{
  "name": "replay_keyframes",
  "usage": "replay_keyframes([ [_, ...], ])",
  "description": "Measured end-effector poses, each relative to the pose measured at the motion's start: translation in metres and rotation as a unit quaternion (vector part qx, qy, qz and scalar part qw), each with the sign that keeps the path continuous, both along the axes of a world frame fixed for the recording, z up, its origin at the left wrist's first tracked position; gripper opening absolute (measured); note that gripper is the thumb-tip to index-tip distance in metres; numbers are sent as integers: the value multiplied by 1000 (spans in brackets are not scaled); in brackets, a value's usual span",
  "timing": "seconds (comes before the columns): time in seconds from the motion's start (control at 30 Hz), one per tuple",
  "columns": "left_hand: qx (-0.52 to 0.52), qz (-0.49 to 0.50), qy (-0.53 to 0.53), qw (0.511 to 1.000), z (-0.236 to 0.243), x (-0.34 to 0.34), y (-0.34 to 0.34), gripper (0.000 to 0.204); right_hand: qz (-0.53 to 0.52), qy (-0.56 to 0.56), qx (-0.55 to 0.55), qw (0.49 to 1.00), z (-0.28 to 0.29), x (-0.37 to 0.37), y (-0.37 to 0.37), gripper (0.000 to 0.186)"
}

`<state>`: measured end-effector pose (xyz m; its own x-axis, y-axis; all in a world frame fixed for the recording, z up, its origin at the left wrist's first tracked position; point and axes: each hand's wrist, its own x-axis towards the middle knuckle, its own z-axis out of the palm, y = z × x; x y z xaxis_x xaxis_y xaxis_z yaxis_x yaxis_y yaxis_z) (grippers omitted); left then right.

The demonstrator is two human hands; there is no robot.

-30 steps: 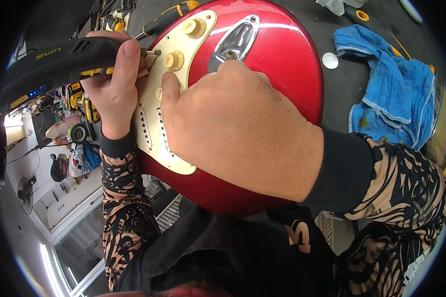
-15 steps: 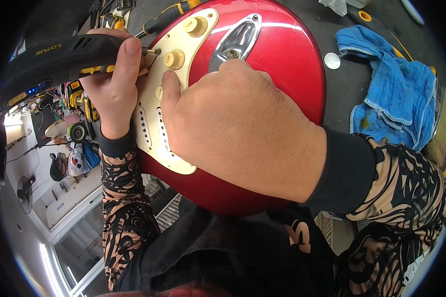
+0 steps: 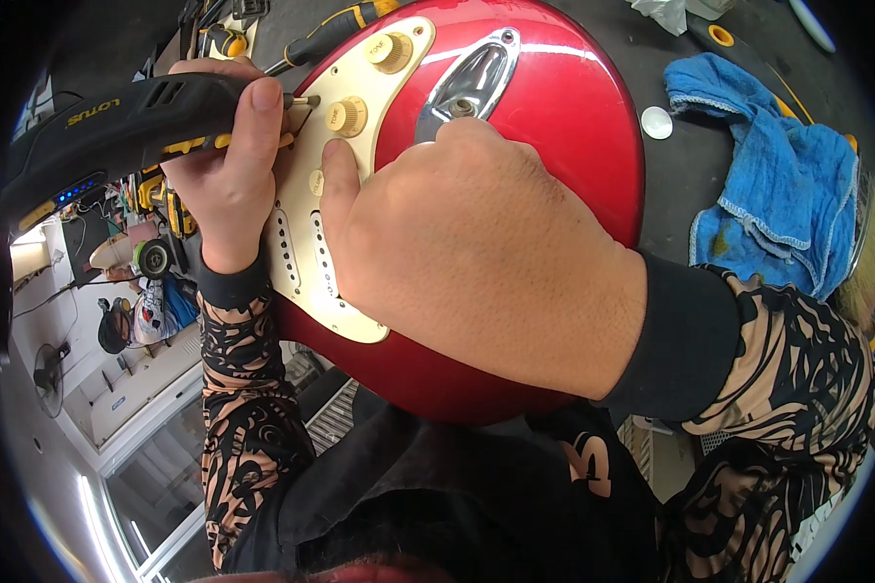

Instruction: The person repairs a red electric guitar by using a screwdriver and a rotary tool to adjust the control knobs and pickguard. They also wipe the guitar's surface with a cloth and inspect the components throughout the process.

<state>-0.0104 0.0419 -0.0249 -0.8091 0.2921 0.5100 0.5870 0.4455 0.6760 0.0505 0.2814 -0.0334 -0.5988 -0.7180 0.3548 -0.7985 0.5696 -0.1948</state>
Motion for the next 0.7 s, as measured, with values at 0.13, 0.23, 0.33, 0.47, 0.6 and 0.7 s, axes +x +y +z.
replay_keyframes([
  [0.13, -3, 6, -13, 1000, 1, 2, 0, 15, 3, 6, 4, 1000, 0, 0, 1, 48],
  [0.23, 2, 4, -10, 1000, 0, 1, 1, 14, 3, 7, 4, 1000, -1, 0, 1, 48],
  [0.33, 2, 4, -13, 1000, 0, 1, 1, 14, -1, 9, 3, 1000, -1, 0, 0, 48],
  [0.47, 5, 3, -15, 1000, 0, 1, 0, 14, -5, 24, 4, 1000, -3, 0, 0, 49],
  [0.6, 6, 3, -14, 1000, -1, 0, 1, 15, -4, 21, 3, 1000, -3, 0, -1, 49],
  [0.7, -13, -11, 10, 1000, -1, -2, -1, 16, -3, 22, 5, 1000, -3, 0, -1, 49],
])
